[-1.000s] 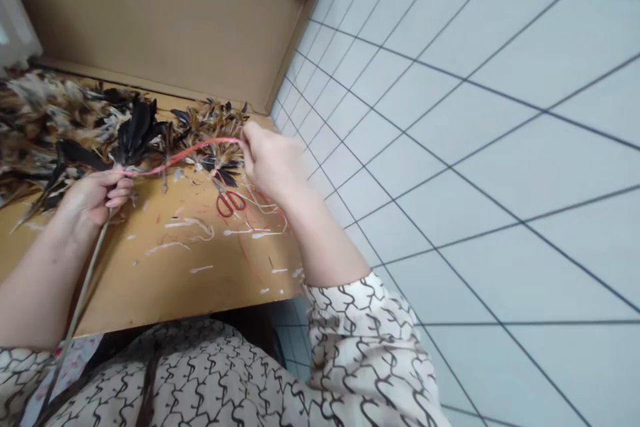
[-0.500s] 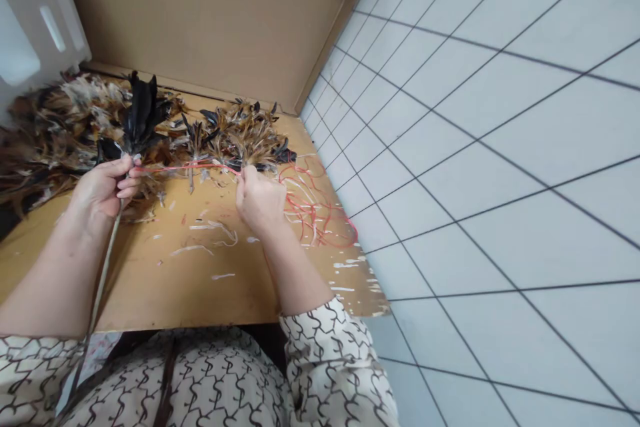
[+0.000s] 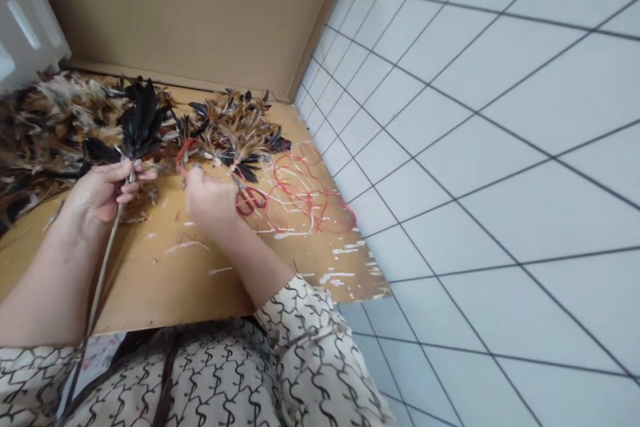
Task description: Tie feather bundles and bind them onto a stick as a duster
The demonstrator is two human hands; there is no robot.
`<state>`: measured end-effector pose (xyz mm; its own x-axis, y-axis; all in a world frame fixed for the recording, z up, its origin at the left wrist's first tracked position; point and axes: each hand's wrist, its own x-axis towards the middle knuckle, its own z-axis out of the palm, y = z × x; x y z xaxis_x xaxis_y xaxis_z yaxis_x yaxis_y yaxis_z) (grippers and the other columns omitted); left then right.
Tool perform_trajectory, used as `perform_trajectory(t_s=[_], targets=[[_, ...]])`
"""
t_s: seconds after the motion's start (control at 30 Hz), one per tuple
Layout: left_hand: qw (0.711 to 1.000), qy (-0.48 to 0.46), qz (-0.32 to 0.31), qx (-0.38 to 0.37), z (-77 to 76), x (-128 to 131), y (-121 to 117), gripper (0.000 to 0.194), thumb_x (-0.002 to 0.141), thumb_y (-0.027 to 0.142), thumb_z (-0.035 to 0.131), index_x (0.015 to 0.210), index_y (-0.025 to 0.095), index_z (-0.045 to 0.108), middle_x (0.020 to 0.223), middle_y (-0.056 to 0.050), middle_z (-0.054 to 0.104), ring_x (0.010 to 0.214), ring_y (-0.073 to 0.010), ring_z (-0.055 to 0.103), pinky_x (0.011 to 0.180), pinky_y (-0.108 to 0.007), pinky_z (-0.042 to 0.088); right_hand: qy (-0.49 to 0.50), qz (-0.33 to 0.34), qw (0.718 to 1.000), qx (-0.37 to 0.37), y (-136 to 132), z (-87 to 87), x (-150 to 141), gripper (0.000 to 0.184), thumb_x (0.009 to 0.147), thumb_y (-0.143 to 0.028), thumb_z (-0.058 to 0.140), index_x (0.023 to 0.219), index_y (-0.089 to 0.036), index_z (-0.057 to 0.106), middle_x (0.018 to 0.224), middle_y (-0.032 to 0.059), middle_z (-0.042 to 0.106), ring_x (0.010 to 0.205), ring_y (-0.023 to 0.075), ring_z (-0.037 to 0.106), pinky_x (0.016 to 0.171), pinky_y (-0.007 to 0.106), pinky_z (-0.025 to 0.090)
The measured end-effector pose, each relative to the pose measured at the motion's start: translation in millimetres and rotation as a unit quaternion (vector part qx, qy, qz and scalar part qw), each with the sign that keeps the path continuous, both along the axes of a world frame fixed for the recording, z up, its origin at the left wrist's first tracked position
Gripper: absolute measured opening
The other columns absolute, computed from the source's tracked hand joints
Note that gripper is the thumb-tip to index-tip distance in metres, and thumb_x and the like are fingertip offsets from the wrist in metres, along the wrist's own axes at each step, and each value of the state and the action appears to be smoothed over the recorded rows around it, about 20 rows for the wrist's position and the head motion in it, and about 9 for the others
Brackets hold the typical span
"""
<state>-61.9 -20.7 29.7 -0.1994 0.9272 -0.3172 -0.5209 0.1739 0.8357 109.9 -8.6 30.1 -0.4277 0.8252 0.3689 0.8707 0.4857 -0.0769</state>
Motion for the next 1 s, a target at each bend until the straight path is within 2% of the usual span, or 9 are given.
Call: perform_trajectory(t_s=[0.1, 0.23, 0.43, 0.57, 0.67, 0.73, 0.8, 0.93, 1.0], targets=[[0.999, 0.013, -0.035, -0.01, -1.1, 12, -1, 0.018, 0.077, 0.004, 0.046, 0.061, 0.009, 0.055, 0.056, -0.004, 0.057, 0.032, -0.0017, 0.033, 0.025, -0.011, 0.021, -0.003, 0.069, 0.997, -0.03, -8, -5.6, -21, 0.026, 0.088, -0.021, 0.029, 0.092, -0.014, 0.054, 0.074, 0.0115, 0.066, 0.063, 0.0179, 0.059, 0.056, 0.028, 0.034], [0.999, 0.001, -0.053, -0.009, 0.4, 15, -2, 0.017, 0.076, 0.006, 0.05, 0.06, 0.009, 0.055, 0.056, -0.004, 0.058, 0.033, -0.002, 0.032, 0.026, -0.011, 0.022, -0.012, 0.122, 0.992, -0.039, -13, -15.1, -28, 0.025, 0.088, -0.02, 0.03, 0.095, -0.014, 0.053, 0.075, 0.0109, 0.067, 0.068, 0.018, 0.061, 0.058, 0.027, 0.036], [0.999, -0.017, -0.042, 0.005, 2.3, 9, -1, 0.024, 0.081, 0.007, 0.044, 0.06, 0.009, 0.057, 0.059, -0.007, 0.061, 0.033, -0.0008, 0.029, 0.027, -0.011, 0.022, -0.012, 0.152, 0.984, -0.09, -19, -22.1, -27, 0.021, 0.085, -0.02, 0.035, 0.092, -0.014, 0.054, 0.075, 0.01, 0.067, 0.066, 0.0183, 0.061, 0.056, 0.028, 0.035], [0.998, -0.028, -0.061, 0.02, 4.4, 10, -2, 0.022, 0.08, 0.011, 0.049, 0.06, 0.01, 0.058, 0.055, -0.002, 0.054, 0.033, -0.0003, 0.028, 0.027, -0.01, 0.021, 0.113, 0.178, 0.967, -0.142, -19, -22.3, -24, 0.018, 0.083, -0.032, 0.045, 0.083, -0.018, 0.056, 0.072, 0.0031, 0.065, 0.061, 0.0133, 0.057, 0.057, 0.025, 0.036], [0.996, -0.036, -0.085, 0.019, 5.0, 10, -2, 0.021, 0.08, 0.011, 0.049, 0.06, 0.01, 0.057, 0.054, -0.001, 0.05, 0.033, -0.0002, 0.028, 0.027, -0.01, 0.021, 0.281, 0.174, 0.931, -0.156, -11, -23.6, -19, 0.017, 0.08, -0.033, 0.05, 0.072, -0.019, 0.055, 0.072, 0.0006, 0.061, 0.066, 0.0103, 0.053, 0.063, 0.023, 0.038], [0.994, -0.038, -0.098, 0.017, 4.2, 11, -3, 0.021, 0.079, 0.011, 0.049, 0.06, 0.01, 0.057, 0.053, -0.001, 0.049, 0.032, -0.0001, 0.027, 0.026, -0.01, 0.021, 0.395, 0.147, 0.892, -0.165, -3, -24.8, -17, 0.015, 0.079, -0.029, 0.05, 0.069, -0.018, 0.053, 0.072, 0.0001, 0.057, 0.067, 0.0096, 0.051, 0.064, 0.023, 0.039], [0.993, -0.037, -0.11, 0.017, 2.7, 13, -3, 0.019, 0.078, 0.011, 0.05, 0.06, 0.01, 0.058, 0.053, -0.001, 0.05, 0.032, 0.0001, 0.027, 0.026, -0.01, 0.021, 0.496, 0.12, 0.829, -0.23, 6, -25.7, -17, 0.014, 0.077, -0.028, 0.052, 0.067, -0.018, 0.051, 0.066, -0.002, 0.053, 0.061, 0.0083, 0.047, 0.059, 0.022, 0.037], [0.989, -0.03, -0.146, 0.011, -0.7, 21, -3, 0.012, 0.074, 0.012, 0.056, 0.062, 0.009, 0.059, 0.053, -0.001, 0.049, 0.032, -0.0002, 0.028, 0.026, -0.011, 0.02, 0.618, 0.123, 0.64, -0.44, 16, -25.5, -17, 0.021, 0.072, -0.037, 0.058, 0.067, -0.019, 0.05, 0.054, -0.0065, 0.046, 0.044, 0.0047, 0.035, 0.043, 0.019, 0.027], [0.986, -0.021, -0.167, 0.008, -2.1, 26, -4, 0.009, 0.072, 0.014, 0.059, 0.065, 0.009, 0.06, 0.053, 0.0, 0.049, 0.032, -0.0004, 0.029, 0.027, -0.011, 0.019, 0.657, 0.128, 0.555, -0.494, 19, -24.5, -15, 0.025, 0.07, -0.038, 0.061, 0.063, -0.018, 0.048, 0.051, -0.0075, 0.043, 0.04, 0.0035, 0.03, 0.039, 0.018, 0.022]])
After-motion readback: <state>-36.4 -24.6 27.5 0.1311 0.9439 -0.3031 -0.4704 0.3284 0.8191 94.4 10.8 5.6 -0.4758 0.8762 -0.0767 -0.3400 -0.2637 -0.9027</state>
